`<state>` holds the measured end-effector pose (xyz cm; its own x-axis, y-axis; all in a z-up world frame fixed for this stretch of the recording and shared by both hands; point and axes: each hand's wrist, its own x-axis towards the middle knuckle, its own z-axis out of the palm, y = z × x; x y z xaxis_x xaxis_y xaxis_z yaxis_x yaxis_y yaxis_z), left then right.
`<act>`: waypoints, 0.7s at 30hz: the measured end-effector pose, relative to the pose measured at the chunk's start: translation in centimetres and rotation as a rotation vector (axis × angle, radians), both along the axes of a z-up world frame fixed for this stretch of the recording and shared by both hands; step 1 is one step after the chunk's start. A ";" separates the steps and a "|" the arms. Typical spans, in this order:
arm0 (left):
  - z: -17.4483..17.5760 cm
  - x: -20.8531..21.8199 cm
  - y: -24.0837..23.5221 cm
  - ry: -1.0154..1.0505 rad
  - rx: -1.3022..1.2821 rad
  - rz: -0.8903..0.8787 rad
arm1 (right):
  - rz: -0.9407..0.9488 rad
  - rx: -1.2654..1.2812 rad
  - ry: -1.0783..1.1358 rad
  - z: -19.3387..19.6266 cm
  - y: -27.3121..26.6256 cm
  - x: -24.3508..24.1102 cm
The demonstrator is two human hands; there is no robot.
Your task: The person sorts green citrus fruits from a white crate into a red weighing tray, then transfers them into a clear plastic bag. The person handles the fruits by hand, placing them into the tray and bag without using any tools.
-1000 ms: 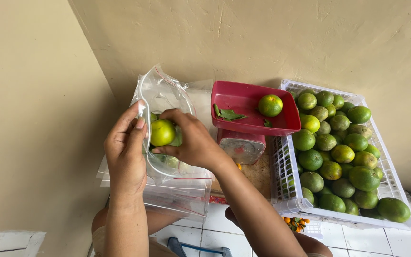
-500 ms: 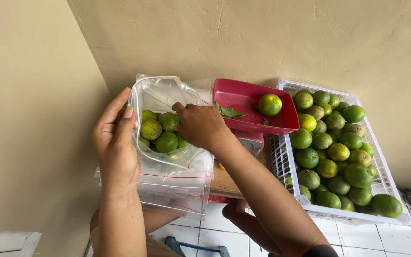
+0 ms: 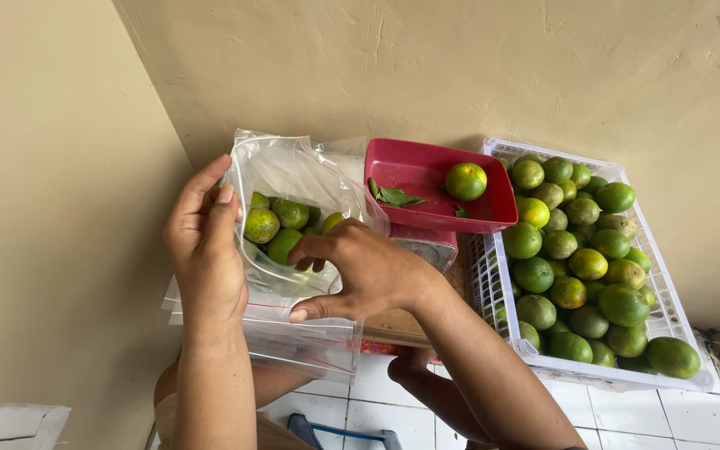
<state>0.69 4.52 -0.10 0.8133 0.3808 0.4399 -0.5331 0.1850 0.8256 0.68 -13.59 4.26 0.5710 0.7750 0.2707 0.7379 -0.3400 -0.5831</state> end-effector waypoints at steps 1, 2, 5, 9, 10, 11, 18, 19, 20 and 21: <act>0.0 0.0 -0.1 0.000 0.002 -0.001 | -0.001 0.002 0.000 -0.4 -0.2 0.0; 0.0 0.0 -0.2 -0.005 0.004 0.000 | -0.033 -0.018 -0.039 -0.7 -0.5 0.1; 0.1 0.1 -0.4 -0.004 0.017 0.007 | -0.101 -0.023 -0.103 -0.6 -1.0 -0.1; 0.0 0.0 -0.9 0.012 0.070 0.047 | -0.161 -0.005 -0.174 0.3 -1.7 -0.9; -0.1 -0.2 -1.1 0.012 0.071 0.047 | -0.161 -0.005 -0.175 0.2 -1.7 -0.9; -0.1 -0.4 -1.2 0.033 0.095 0.065 | -0.162 0.009 -0.157 0.1 -1.7 -1.0; -0.3 -1.3 -2.4 0.061 0.273 0.126 | -0.192 0.150 -0.080 -0.9 -1.9 -0.9; -0.4 -1.4 -2.6 0.059 0.274 0.122 | -0.196 0.152 -0.081 -1.1 -2.1 -0.8; -0.4 -1.5 -2.7 0.086 0.332 0.133 | -0.223 0.162 -0.117 -1.3 -2.3 -0.6; -0.4 -1.6 -2.9 0.112 0.390 0.144 | -0.250 0.172 -0.153 -1.4 -2.5 -0.4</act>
<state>-0.94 1.67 -0.51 0.8151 0.3167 0.4851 -0.4333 -0.2227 0.8733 0.30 -16.07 2.81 0.6807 0.5514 0.4823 0.7271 -0.4278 -0.5370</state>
